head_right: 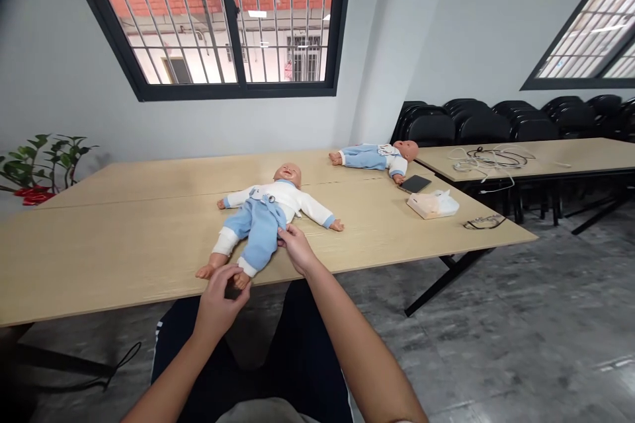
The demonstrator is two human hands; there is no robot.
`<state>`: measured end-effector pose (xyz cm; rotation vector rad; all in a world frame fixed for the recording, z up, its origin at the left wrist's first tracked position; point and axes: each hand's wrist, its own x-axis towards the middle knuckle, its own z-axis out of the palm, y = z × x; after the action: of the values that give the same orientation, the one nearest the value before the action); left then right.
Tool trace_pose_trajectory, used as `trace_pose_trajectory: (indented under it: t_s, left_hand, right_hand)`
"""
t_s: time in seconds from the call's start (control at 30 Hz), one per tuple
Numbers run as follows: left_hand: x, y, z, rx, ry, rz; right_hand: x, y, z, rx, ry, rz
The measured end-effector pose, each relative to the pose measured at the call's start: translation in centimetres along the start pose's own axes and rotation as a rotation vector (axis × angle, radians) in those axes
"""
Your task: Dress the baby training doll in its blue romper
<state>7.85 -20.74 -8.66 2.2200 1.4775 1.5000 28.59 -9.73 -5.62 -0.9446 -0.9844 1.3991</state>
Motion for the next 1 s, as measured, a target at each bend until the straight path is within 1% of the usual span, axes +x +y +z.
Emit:
trace_pose_trajectory:
  t_s: [0.1, 0.2, 0.3, 0.4, 0.47, 0.53, 0.6, 0.67, 0.73, 0.8, 0.87, 0.93, 0.97, 1.0]
  left_hand:
    - [-0.2, -0.1, -0.9, -0.034, 0.025, -0.098]
    - [-0.4, -0.5, -1.7, -0.040, 0.068, -0.180]
    - [-1.1, -1.2, -2.1, -0.057, 0.067, -0.195]
    - [-1.9, -1.8, -2.5, -0.102, 0.067, -0.232]
    - [-2.0, -2.0, -2.6, -0.187, 0.089, -0.317]
    - [-1.6, -1.7, -2.6, -0.312, 0.120, -0.442]
    - [-0.5, -1.0, -2.6, -0.466, 0.148, -0.579]
    - [1.2, 0.1, -2.6, -0.626, 0.170, -0.693]
    - [3.3, 1.2, -2.7, -0.764, 0.184, -0.760]
    - [5.4, 2.4, -3.0, -0.865, 0.173, -0.794]
    - [7.4, 3.5, -3.5, -0.975, 0.174, -0.848]
    - [9.0, 4.5, -4.1, -1.103, 0.185, -0.922]
    - [9.8, 5.0, -4.5, -1.162, 0.192, -0.955]
    - [10.4, 5.4, -4.9, -1.213, 0.197, -0.980]
  right_hand:
    - [0.2, -0.7, -0.9, 0.057, -0.014, -0.052]
    - [1.0, -1.6, -2.1, 0.070, 0.022, -0.095]
    - [2.5, -2.2, -3.3, 0.040, 0.105, -0.113]
    - [4.1, -2.3, -3.8, -0.006, 0.236, -0.109]
    - [4.8, -2.1, -3.7, -0.038, 0.301, -0.101]
    - [4.9, -1.9, -3.4, -0.060, 0.317, -0.099]
    - [4.4, -1.9, -3.3, -0.066, 0.275, -0.094]
    - [3.3, -2.2, -3.6, -0.063, 0.181, -0.069]
    - [2.0, -2.8, -4.2, -0.065, 0.068, -0.027]
    - [0.6, -3.6, -4.8, -0.082, -0.026, 0.024]
    - [-0.4, -4.5, -5.0, -0.197, -0.138, 0.071]
    - [-0.9, -5.1, -4.9, -0.385, -0.266, 0.092]
    - [-0.9, -5.2, -4.7, -0.484, -0.307, 0.087]
    - [-0.8, -5.3, -4.5, -0.585, -0.316, 0.074]
